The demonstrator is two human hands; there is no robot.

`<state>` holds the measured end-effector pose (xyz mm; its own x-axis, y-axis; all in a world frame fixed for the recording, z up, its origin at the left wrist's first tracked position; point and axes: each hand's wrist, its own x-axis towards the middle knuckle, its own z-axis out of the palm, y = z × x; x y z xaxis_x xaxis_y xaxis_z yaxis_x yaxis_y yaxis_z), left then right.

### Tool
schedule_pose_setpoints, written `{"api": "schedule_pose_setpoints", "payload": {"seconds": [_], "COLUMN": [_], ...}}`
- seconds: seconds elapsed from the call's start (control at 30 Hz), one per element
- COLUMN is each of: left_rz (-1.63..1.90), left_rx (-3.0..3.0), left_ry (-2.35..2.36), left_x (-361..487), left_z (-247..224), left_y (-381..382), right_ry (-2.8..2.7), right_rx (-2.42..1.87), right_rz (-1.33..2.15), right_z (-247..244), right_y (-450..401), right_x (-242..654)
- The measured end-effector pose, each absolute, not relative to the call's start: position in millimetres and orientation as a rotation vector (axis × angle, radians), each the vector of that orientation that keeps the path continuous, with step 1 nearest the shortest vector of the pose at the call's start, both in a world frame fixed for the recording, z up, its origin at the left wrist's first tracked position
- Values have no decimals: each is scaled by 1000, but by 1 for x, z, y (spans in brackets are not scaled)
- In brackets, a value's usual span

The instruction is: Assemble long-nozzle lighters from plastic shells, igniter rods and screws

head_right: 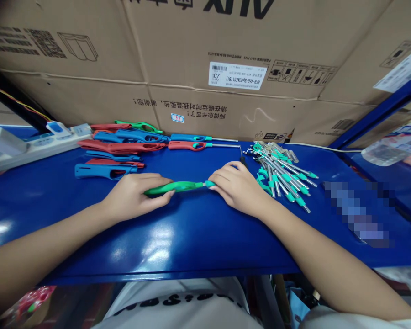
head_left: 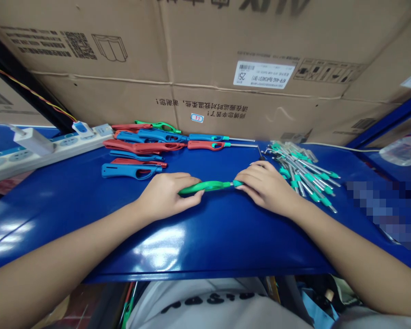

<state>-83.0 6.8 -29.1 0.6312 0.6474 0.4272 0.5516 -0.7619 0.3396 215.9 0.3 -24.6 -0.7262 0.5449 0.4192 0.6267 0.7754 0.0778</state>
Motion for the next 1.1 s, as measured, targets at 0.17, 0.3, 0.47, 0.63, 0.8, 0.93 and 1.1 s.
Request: {"api": "schedule_pose_setpoints", "payload": {"seconds": [0.17,0.3,0.47,0.63,0.8,0.93,1.1], "left_rz": [779,798,735,767,821,878,908], "left_rx": [2533,2437,2402,2459,2555,2632,2667], "left_ry": [986,959,996,942,909,884,867], "left_x": [-74,-71,-72,-72,-72,-72,-71], "left_z": [-31,-28,-29,-33,-33,-35,-37], "left_y": [-2,-4,-4,-6,-11,-14,-17], "right_ry": [-2621,-2573,-2545,-2544,-2559,-2561,-2551], "right_rx": [-769,-690,-651,-633,-664,-671,-634], "right_rz": [-310,-410,-477,-472,-469,-471,-485], "right_z": [-25,-21,-18,-23,-24,-23,-21], "right_y": [-6,-8,-14,-17,-19,-21,-22], "right_x": [207,207,204,201,202,202,202]}}
